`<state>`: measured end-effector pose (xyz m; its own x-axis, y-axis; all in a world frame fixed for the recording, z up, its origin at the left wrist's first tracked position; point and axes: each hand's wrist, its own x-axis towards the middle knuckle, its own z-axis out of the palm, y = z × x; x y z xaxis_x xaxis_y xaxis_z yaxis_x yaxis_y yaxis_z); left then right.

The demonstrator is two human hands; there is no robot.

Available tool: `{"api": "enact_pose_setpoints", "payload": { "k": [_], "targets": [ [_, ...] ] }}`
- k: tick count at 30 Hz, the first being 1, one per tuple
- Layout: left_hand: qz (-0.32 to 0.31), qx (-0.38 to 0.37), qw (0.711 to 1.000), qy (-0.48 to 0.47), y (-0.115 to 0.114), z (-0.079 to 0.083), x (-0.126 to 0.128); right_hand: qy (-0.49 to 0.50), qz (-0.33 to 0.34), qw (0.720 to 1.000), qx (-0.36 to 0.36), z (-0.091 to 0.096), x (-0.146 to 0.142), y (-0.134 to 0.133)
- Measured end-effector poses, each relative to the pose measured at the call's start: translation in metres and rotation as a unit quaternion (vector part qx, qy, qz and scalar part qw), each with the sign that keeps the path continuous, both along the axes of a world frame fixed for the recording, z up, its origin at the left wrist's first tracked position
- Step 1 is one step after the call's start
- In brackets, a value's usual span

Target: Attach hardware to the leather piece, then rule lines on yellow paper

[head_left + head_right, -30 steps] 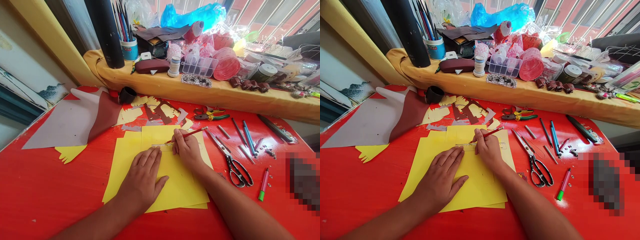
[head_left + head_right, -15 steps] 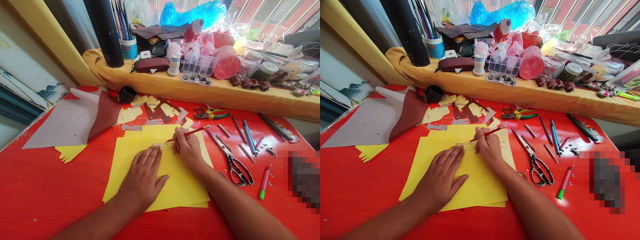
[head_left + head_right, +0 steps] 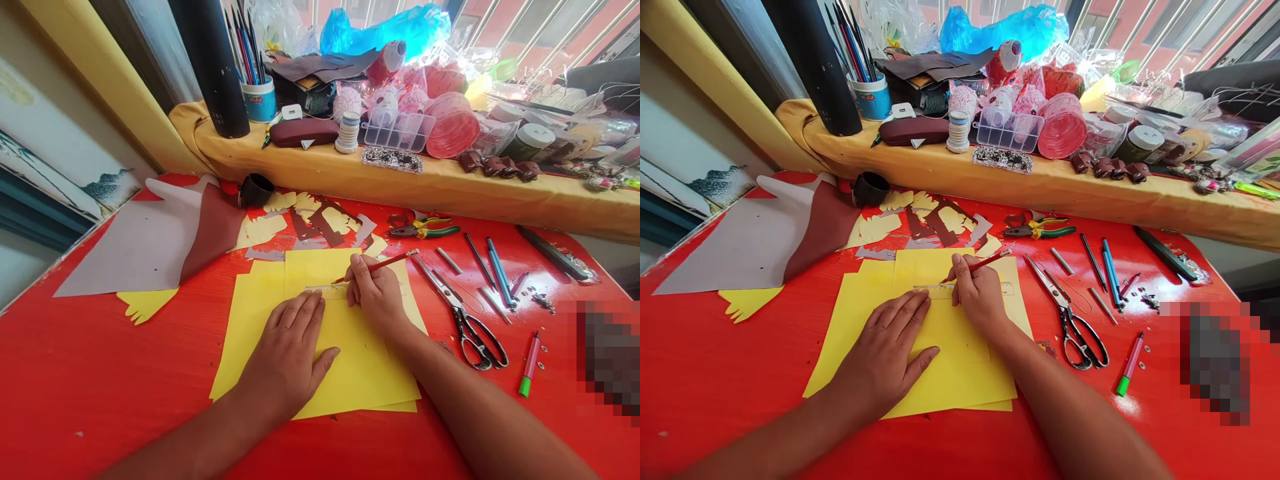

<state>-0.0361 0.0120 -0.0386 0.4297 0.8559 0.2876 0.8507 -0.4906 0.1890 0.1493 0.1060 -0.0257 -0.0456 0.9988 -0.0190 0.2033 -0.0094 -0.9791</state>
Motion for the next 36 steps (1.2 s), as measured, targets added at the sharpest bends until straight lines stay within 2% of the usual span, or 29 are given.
{"api": "enact_pose_setpoints", "payload": {
  "k": [7, 14, 18, 22, 29, 36],
  "targets": [
    [-0.009, 0.018, 1.000, -0.023, -0.001, 0.002, 0.002, 0.043, -0.039, 0.998, 0.035, 0.000, -0.001, -0.001],
    [-0.033, 0.006, 0.999, 0.006, 0.002, 0.014, 0.003, -0.027, -0.045, 0.995, 0.090, -0.004, -0.003, -0.001],
    [-0.034, 0.021, 0.999, 0.003, 0.002, 0.013, 0.003, -0.076, -0.046, 0.990, 0.106, -0.001, -0.003, -0.003],
    [-0.020, 0.025, 0.999, 0.020, 0.000, 0.012, 0.004, -0.073, -0.032, 0.991, 0.111, 0.006, 0.001, -0.019],
    [-0.011, -0.105, 0.994, 0.000, 0.005, 0.019, 0.003, -0.131, 0.043, 0.974, 0.180, 0.014, 0.030, -0.063],
    [0.057, -0.162, 0.985, -0.007, 0.024, 0.030, 0.000, -0.135, 0.028, 0.961, 0.239, 0.009, 0.053, -0.085]
  ]
}}
